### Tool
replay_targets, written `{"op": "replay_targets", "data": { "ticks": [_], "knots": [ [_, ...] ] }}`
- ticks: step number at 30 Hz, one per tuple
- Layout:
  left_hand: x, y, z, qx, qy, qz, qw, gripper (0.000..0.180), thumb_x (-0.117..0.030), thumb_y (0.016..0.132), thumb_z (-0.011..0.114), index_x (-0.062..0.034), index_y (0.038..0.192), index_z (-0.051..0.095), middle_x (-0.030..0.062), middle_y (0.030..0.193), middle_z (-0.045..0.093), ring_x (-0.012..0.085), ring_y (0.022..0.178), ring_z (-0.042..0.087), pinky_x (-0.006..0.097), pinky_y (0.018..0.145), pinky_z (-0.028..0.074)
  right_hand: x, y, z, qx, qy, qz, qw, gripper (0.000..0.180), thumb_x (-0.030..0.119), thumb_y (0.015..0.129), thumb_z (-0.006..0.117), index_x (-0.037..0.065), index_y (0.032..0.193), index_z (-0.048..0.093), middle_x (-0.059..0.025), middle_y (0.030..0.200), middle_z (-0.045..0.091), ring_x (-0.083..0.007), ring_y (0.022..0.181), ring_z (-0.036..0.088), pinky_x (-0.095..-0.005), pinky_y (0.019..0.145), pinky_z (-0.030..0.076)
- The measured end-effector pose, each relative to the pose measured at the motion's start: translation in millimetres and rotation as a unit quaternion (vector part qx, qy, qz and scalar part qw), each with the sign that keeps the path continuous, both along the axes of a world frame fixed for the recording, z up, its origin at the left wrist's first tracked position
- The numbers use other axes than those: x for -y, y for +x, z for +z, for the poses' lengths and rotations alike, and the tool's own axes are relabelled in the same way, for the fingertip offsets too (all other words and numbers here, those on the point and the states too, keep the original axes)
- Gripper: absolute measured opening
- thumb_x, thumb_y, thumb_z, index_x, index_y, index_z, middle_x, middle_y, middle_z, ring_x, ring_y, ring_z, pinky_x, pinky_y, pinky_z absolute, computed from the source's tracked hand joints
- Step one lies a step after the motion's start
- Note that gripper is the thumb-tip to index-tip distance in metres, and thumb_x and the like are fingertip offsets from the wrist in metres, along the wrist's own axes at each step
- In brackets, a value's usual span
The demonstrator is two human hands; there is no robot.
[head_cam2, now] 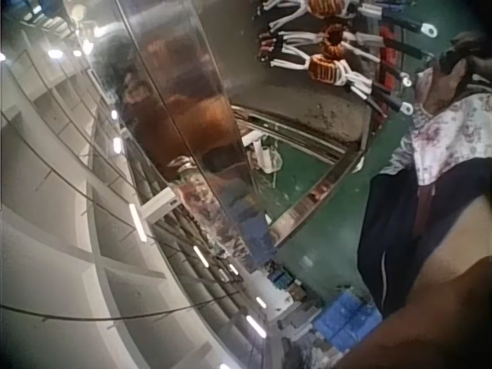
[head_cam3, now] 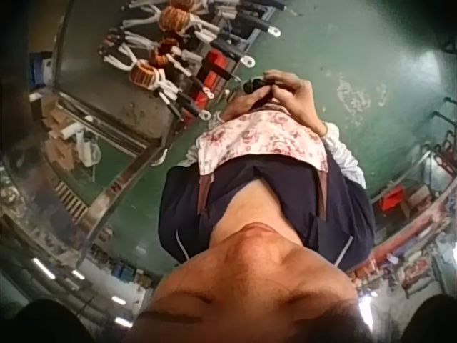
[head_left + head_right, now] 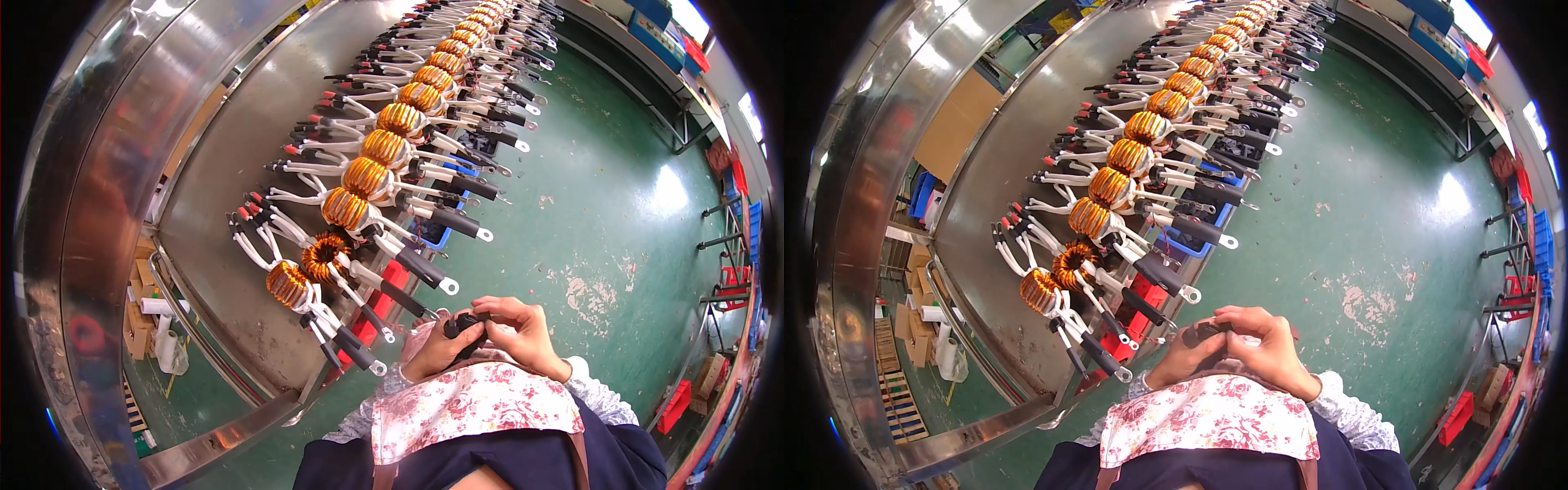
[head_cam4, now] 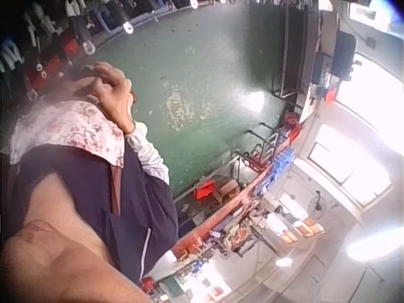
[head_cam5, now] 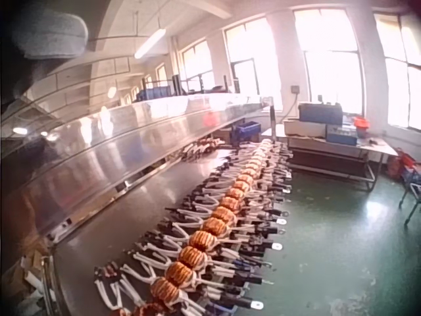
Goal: The person is assembling electrical components on a factory line. They repeatedly pick up small black cylindrical parts and attach them to the ends of copper-wound coils mounted on a rack. The person handles the components one by one, sliding the black parts onto the white insulated leads of the coils.
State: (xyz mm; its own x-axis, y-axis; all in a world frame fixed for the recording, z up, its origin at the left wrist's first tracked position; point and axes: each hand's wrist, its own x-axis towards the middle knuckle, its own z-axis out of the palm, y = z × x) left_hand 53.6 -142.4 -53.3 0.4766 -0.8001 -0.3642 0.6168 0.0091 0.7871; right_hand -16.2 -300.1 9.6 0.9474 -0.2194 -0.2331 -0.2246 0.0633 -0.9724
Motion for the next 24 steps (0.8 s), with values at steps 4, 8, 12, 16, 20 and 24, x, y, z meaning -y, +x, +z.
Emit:
{"op": "replay_targets", "data": {
  "ticks": [4, 8, 12, 16, 20, 24],
  "knots": [
    [2, 0, 3, -0.049, -0.032, 0.015, 0.998, 0.026, -0.015, 0.095, 0.054, -0.0034, 0.118, 0.053, 0.0005, 0.1, 0.058, 0.0074, 0.088, 0.054, 0.024, 0.075, 0.045, -2, 3, -2, 0.023, -0.034, -0.021, 0.999, 0.018, -0.001, 0.081, 0.063, -0.004, 0.097, 0.069, -0.015, 0.11, 0.065, -0.0181, 0.099, 0.061, -0.0319, 0.088, 0.051],
    [-2, 3, -2, -0.074, -0.034, 0.002, 0.997, 0.025, -0.016, 0.093, 0.057, -0.0038, 0.114, 0.055, 0.0004, 0.099, 0.059, 0.0073, 0.087, 0.054, 0.024, 0.073, 0.044, 2, 5, 1, -0.036, 0.181, -0.052, 0.981, 0.014, -0.003, 0.083, 0.063, -0.004, 0.096, 0.069, -0.0143, 0.109, 0.064, -0.0196, 0.097, 0.062, -0.0316, 0.087, 0.051],
    [0, 1, 16, -0.009, 0.021, 0.002, 1.0, 0.016, -0.019, 0.092, 0.059, -0.0046, 0.101, 0.06, -0.0005, 0.089, 0.06, 0.0069, 0.081, 0.054, 0.024, 0.069, 0.044, 9, 3, -11, -0.051, 0.275, -0.032, 0.959, 0.01, 0.0, 0.085, 0.062, -0.003, 0.092, 0.068, -0.013, 0.114, 0.062, -0.0192, 0.107, 0.057, -0.0318, 0.094, 0.045],
    [3, 5, 23, 0.074, 0.028, -0.03, 0.996, 0.016, -0.02, 0.093, 0.058, -0.0044, 0.095, 0.062, -0.0008, 0.082, 0.06, 0.0065, 0.076, 0.055, 0.024, 0.067, 0.044, 12, 3, -20, -0.075, 0.363, 0.004, 0.929, 0.013, 0.006, 0.088, 0.061, -0.001, 0.097, 0.066, -0.0111, 0.118, 0.06, -0.0177, 0.113, 0.052, -0.0319, 0.101, 0.038],
    [1, 4, 12, 0.03, 0.047, -0.022, 0.998, 0.018, -0.021, 0.094, 0.058, -0.0029, 0.098, 0.061, -0.0005, 0.085, 0.061, 0.0058, 0.078, 0.055, 0.024, 0.066, 0.044, 0, 5, -15, -0.039, 0.238, 0.006, 0.97, 0.023, 0.009, 0.09, 0.059, -0.002, 0.11, 0.063, -0.0085, 0.112, 0.063, -0.0133, 0.104, 0.056, -0.0282, 0.093, 0.044],
    [4, 0, 14, 0.022, 0.008, 0.022, 0.999, 0.019, -0.021, 0.094, 0.057, -0.0032, 0.103, 0.059, -0.0011, 0.089, 0.06, 0.0053, 0.079, 0.053, 0.023, 0.064, 0.043, -2, 2, -8, -0.03, 0.063, 0.023, 0.997, 0.029, 0.009, 0.09, 0.057, -0.005, 0.115, 0.06, -0.007, 0.101, 0.067, -0.0111, 0.093, 0.06, -0.0256, 0.082, 0.049]
  ]
}}
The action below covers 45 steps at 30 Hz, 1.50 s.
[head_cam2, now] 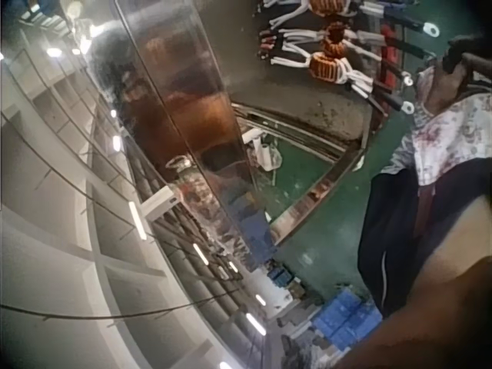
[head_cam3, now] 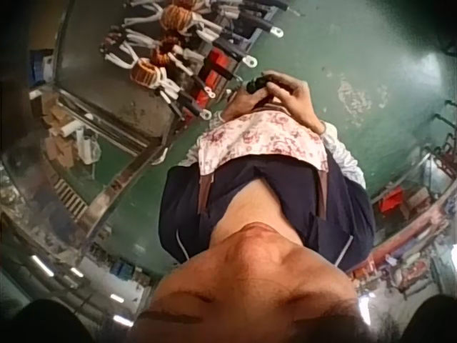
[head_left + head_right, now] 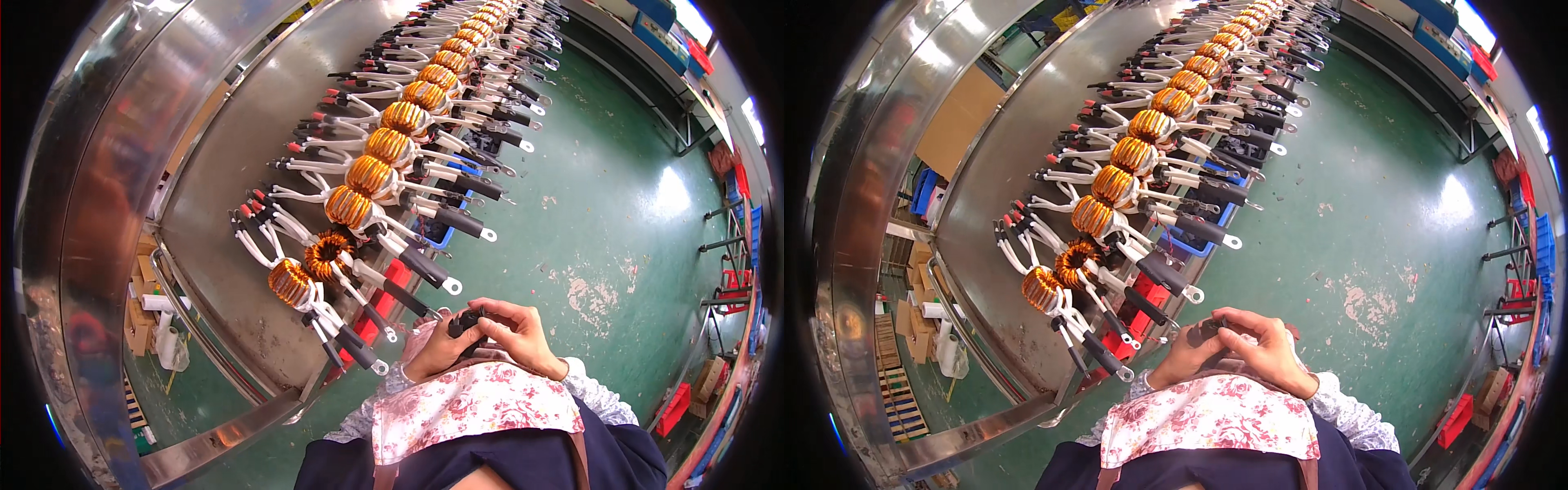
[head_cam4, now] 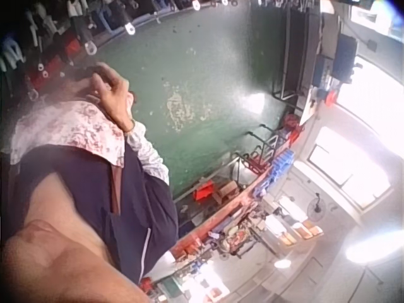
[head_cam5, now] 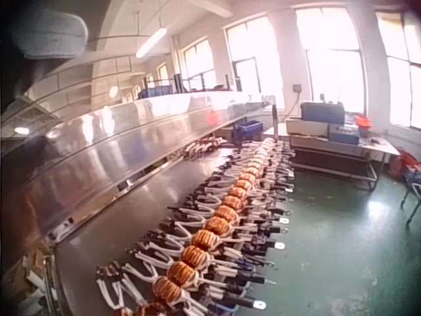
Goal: The person is assembling electrical components on a factory line. They repeatedly pick up small black cylindrical parts and attach them to the ends of copper-wound coils mounted on a rack. The person handles the components one by one, sliding the black parts onto the white insulated leads of the coils.
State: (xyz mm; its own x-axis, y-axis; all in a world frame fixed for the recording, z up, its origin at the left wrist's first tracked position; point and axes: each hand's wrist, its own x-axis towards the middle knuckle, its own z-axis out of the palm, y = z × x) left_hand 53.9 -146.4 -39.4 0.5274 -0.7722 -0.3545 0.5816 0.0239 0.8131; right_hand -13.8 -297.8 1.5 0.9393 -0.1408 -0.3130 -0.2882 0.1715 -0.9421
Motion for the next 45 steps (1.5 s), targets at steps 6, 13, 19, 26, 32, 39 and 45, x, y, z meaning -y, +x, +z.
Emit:
{"op": "replay_targets", "data": {
  "ticks": [6, 13, 19, 26, 32, 39, 45],
  "knots": [
    [0, 1, 0, -0.007, 0.003, -0.007, 1.0, 0.019, -0.019, 0.094, 0.057, -0.0039, 0.106, 0.058, -0.0027, 0.086, 0.057, 0.005, 0.077, 0.051, 0.022, 0.065, 0.042, -3, -1, -6, 0.015, -0.004, -0.042, 0.999, 0.026, 0.009, 0.093, 0.051, -0.004, 0.113, 0.061, -0.008, 0.099, 0.067, -0.0114, 0.092, 0.06, -0.026, 0.082, 0.05],
    [-3, 9, 10, 0.093, 0.059, -0.067, 0.992, 0.02, -0.02, 0.091, 0.062, -0.0038, 0.102, 0.063, -0.0015, 0.079, 0.059, 0.006, 0.075, 0.053, 0.022, 0.067, 0.042, 2, 28, 27, 0.032, 0.025, -0.084, 0.996, 0.026, 0.017, 0.099, 0.045, -0.002, 0.096, 0.063, -0.0001, 0.068, 0.058, -0.0055, 0.06, 0.051, -0.0204, 0.059, 0.042],
    [-3, 11, 17, 0.133, 0.076, -0.124, 0.98, 0.029, -0.032, 0.089, 0.063, -0.0056, 0.099, 0.062, 0.0015, 0.097, 0.061, 0.0081, 0.093, 0.054, 0.026, 0.086, 0.041, 1, 68, 32, -0.01, 0.127, 0.047, 0.991, 0.038, 0.031, 0.101, 0.04, -0.001, 0.106, 0.06, 0.0052, 0.068, 0.044, -0.006, 0.065, 0.04, -0.0234, 0.064, 0.039],
    [-14, 12, 6, 0.068, 0.06, -0.099, 0.991, 0.021, -0.027, 0.089, 0.064, -0.0085, 0.1, 0.062, -0.0026, 0.092, 0.058, 0.007, 0.091, 0.052, 0.026, 0.084, 0.04, -8, 77, 27, -0.021, 0.194, -0.016, 0.981, 0.031, 0.029, 0.1, 0.046, 0.0, 0.096, 0.059, 0.0065, 0.069, 0.04, -0.0062, 0.066, 0.041, -0.0232, 0.064, 0.039],
    [-20, 14, 1, 0.081, 0.066, -0.088, 0.991, 0.025, -0.032, 0.088, 0.065, -0.0097, 0.101, 0.065, -0.002, 0.09, 0.057, 0.0094, 0.093, 0.053, 0.028, 0.085, 0.041, -10, 81, 55, -0.073, 0.178, -0.01, 0.981, 0.032, 0.029, 0.098, 0.049, -0.001, 0.097, 0.059, 0.0086, 0.061, 0.036, -0.0041, 0.055, 0.035, -0.0215, 0.055, 0.035],
    [-20, 22, 11, 0.127, 0.055, -0.126, 0.982, 0.026, -0.033, 0.088, 0.063, -0.0107, 0.101, 0.065, -0.0001, 0.092, 0.062, 0.0096, 0.09, 0.054, 0.028, 0.085, 0.042, -19, 110, 44, -0.124, 0.087, -0.03, 0.988, 0.035, 0.03, 0.098, 0.048, -0.003, 0.096, 0.061, 0.0087, 0.058, 0.034, -0.004, 0.05, 0.032, -0.0224, 0.048, 0.032],
    [-20, 23, 29, 0.148, 0.076, -0.129, 0.978, 0.027, -0.03, 0.09, 0.062, -0.0079, 0.105, 0.065, -0.0006, 0.09, 0.062, 0.0104, 0.088, 0.056, 0.026, 0.082, 0.043, -22, 114, 25, -0.055, 0.035, -0.008, 0.998, 0.04, 0.036, 0.098, 0.045, 0.002, 0.084, 0.058, 0.0075, 0.06, 0.037, -0.0046, 0.053, 0.034, -0.0221, 0.048, 0.03]
  ]
}}
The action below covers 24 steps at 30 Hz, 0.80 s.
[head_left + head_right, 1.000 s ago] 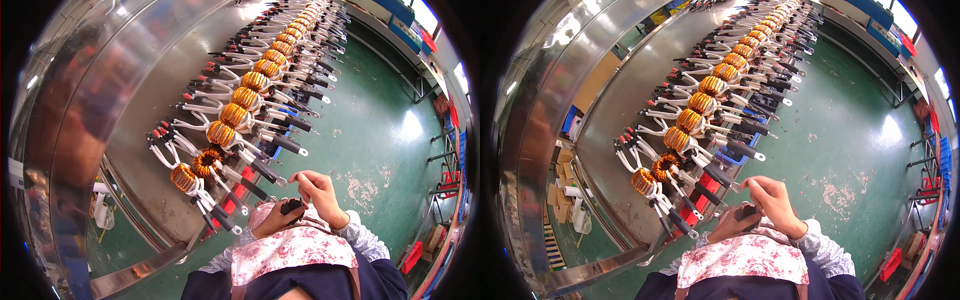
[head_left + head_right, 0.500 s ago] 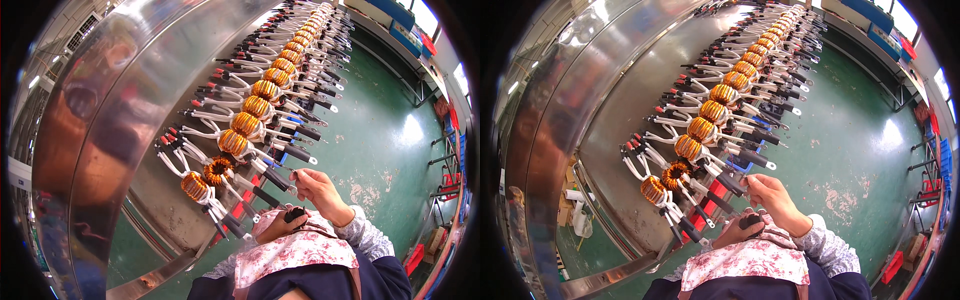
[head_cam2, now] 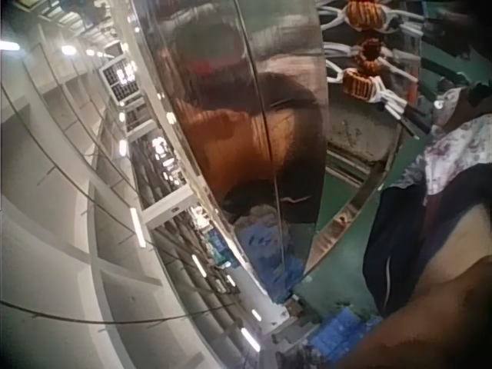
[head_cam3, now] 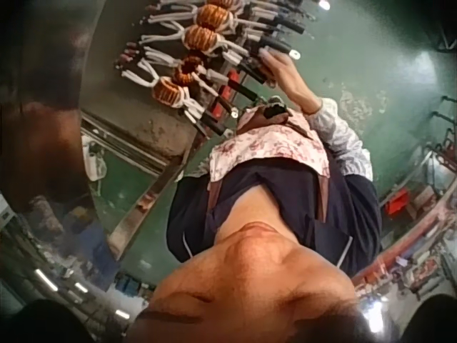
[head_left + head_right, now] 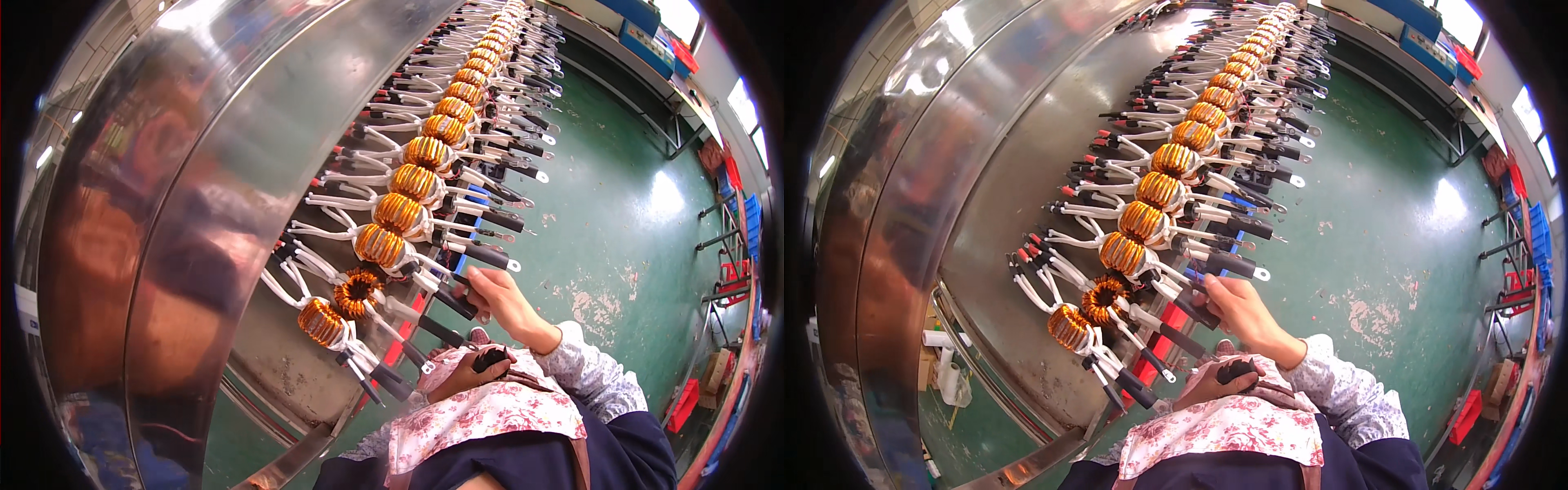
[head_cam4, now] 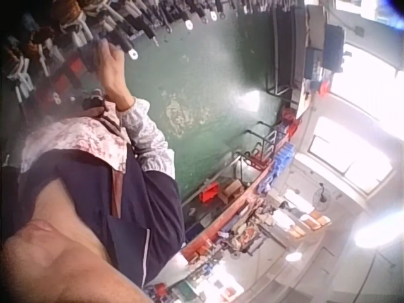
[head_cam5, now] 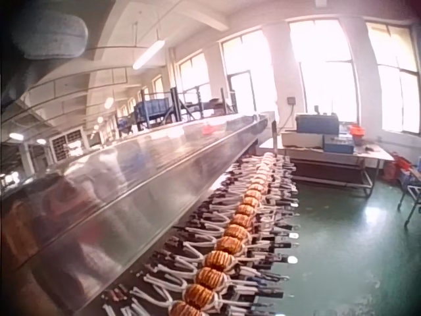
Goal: The person is assembling electrical components on a factory line. They repeatedly pick up small black cylindrical parts and attach them to the ends of copper-wound coils mounted on a rack. The person handles the components one by one, sliding the black parts onto the white insulated leads of the coils.
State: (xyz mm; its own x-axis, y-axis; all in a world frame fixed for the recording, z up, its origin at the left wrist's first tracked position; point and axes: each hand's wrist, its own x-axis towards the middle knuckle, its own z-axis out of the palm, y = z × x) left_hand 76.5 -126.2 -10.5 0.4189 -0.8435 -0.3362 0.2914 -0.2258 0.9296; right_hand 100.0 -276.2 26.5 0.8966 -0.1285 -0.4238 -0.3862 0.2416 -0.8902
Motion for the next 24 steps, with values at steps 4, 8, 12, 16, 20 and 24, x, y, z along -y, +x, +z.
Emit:
{"op": "replay_targets", "data": {
  "ticks": [4, 8, 12, 16, 20, 24],
  "knots": [
    [-4, -8, -22, -0.166, 0.005, 0.021, 0.986, 0.031, -0.036, 0.089, 0.062, -0.013, 0.11, 0.064, 0.0004, 0.089, 0.063, 0.0127, 0.086, 0.057, 0.028, 0.081, 0.043, 6, -1, 8, -0.02, 0.039, 0.027, 0.999, 0.036, 0.033, 0.098, 0.043, 0.008, 0.074, 0.051, 0.0062, 0.061, 0.04, -0.0045, 0.054, 0.032, -0.0214, 0.05, 0.027],
    [0, -5, -10, -0.065, 0.048, 0.046, 0.996, 0.029, -0.034, 0.087, 0.065, -0.0087, 0.102, 0.063, -0.0006, 0.087, 0.06, 0.012, 0.085, 0.054, 0.028, 0.078, 0.042, 17, 8, -1, -0.055, 0.164, 0.052, 0.984, 0.03, 0.029, 0.098, 0.044, 0.01, 0.076, 0.051, 0.0055, 0.063, 0.042, -0.0043, 0.055, 0.033, -0.0209, 0.05, 0.026],
    [8, -12, -20, -0.088, 0.004, 0.109, 0.99, 0.034, -0.033, 0.085, 0.068, -0.0049, 0.099, 0.057, -0.0007, 0.09, 0.056, 0.0093, 0.087, 0.051, 0.027, 0.078, 0.042, 21, 10, -3, -0.05, 0.168, 0.089, 0.98, 0.028, 0.028, 0.098, 0.043, 0.01, 0.08, 0.052, 0.0042, 0.069, 0.046, -0.0047, 0.059, 0.038, -0.021, 0.051, 0.03],
    [20, -8, -15, -0.054, 0.002, 0.096, 0.994, 0.034, -0.03, 0.086, 0.067, -0.0027, 0.104, 0.057, 0.0007, 0.092, 0.058, 0.0099, 0.086, 0.053, 0.026, 0.075, 0.043, 28, 12, -7, -0.051, 0.209, 0.1, 0.971, 0.029, 0.031, 0.098, 0.044, 0.008, 0.085, 0.054, 0.0003, 0.078, 0.056, -0.0066, 0.065, 0.047, -0.0214, 0.057, 0.038],
    [25, -15, -27, -0.103, -0.027, 0.128, 0.986, 0.026, -0.025, 0.091, 0.06, -0.0019, 0.103, 0.06, 0.001, 0.089, 0.06, 0.0081, 0.083, 0.053, 0.025, 0.072, 0.043, 41, -2, -7, -0.037, 0.165, 0.112, 0.979, 0.036, 0.036, 0.098, 0.044, 0.003, 0.094, 0.06, -0.004, 0.085, 0.062, -0.0096, 0.071, 0.054, -0.0233, 0.064, 0.043],
    [33, -18, -37, -0.095, -0.04, 0.158, 0.982, 0.024, -0.023, 0.091, 0.058, -0.0019, 0.102, 0.06, 0.0011, 0.088, 0.061, 0.0084, 0.08, 0.053, 0.026, 0.069, 0.043, 48, -14, -12, 0.031, 0.086, 0.161, 0.983, 0.041, 0.037, 0.098, 0.044, 0.0, 0.096, 0.063, -0.0041, 0.083, 0.061, -0.0099, 0.073, 0.053, -0.0237, 0.069, 0.042]
  ]
}}
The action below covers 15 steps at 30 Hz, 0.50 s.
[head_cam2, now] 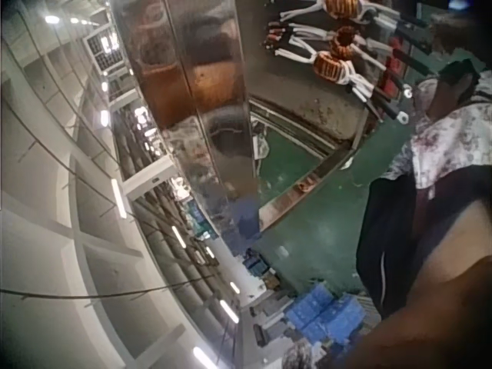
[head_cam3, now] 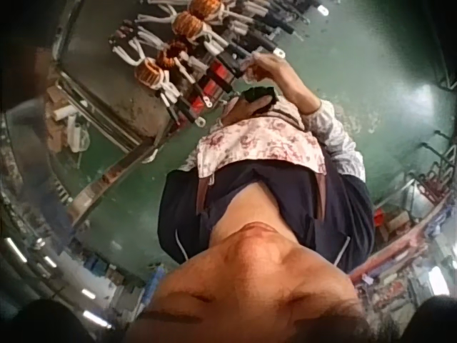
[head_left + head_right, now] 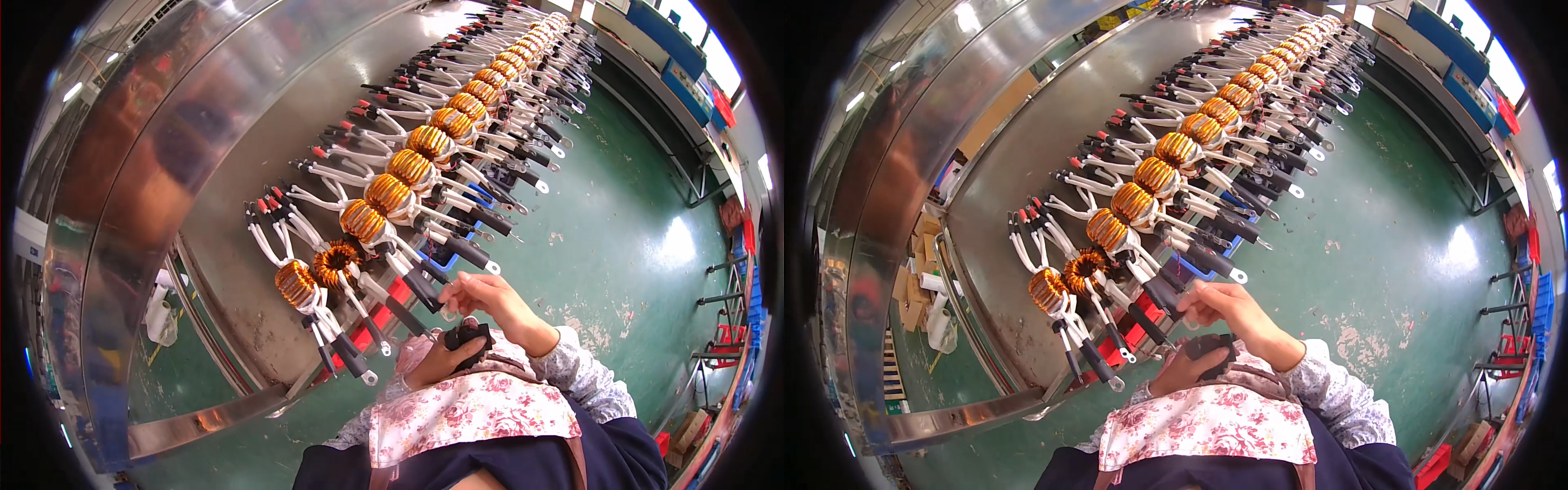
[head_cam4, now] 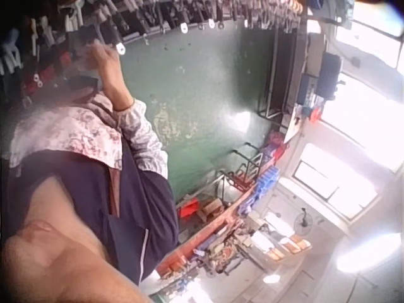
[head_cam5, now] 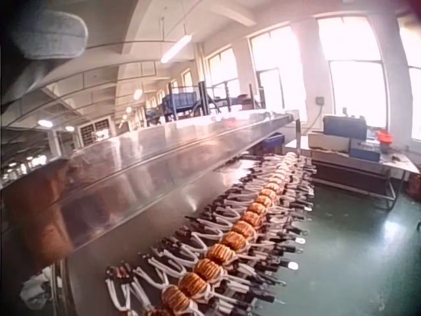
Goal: The person is assembling electrical components on a factory line. They repeatedly pick up small black cylindrical parts and attach them to the ends of copper-wound coils mounted on a rack. The person handles the components one by one, sliding the black parts onto the white insulated leads of the coils.
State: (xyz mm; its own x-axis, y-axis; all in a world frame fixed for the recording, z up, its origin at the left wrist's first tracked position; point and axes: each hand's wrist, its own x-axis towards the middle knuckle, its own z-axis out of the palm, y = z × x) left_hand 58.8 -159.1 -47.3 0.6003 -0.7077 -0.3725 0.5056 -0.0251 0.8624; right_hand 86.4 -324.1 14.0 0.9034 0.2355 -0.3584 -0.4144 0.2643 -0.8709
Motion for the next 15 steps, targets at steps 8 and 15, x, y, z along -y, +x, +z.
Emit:
{"op": "replay_targets", "data": {
  "ticks": [8, 15],
  "knots": [
    [11, -3, 7, 0.038, -0.009, -0.002, 0.999, 0.024, -0.022, 0.089, 0.061, -0.0008, 0.099, 0.062, 0.0012, 0.083, 0.063, 0.0082, 0.075, 0.055, 0.026, 0.068, 0.044, -8, 27, 3, -0.106, 0.247, 0.046, 0.962, 0.022, 0.023, 0.097, 0.045, 0.008, 0.087, 0.057, 0.0016, 0.084, 0.058, -0.0106, 0.074, 0.049, -0.0233, 0.071, 0.039],
    [11, -4, 9, 0.052, -0.003, 0.019, 0.998, 0.023, -0.022, 0.089, 0.063, -0.0011, 0.097, 0.063, 0.0017, 0.082, 0.064, 0.0077, 0.076, 0.056, 0.025, 0.068, 0.044, -4, 32, -6, -0.139, 0.256, 0.058, 0.955, 0.025, 0.026, 0.098, 0.042, 0.007, 0.093, 0.058, 0.002, 0.086, 0.059, -0.0102, 0.08, 0.052, -0.0231, 0.071, 0.039]
  ]
}}
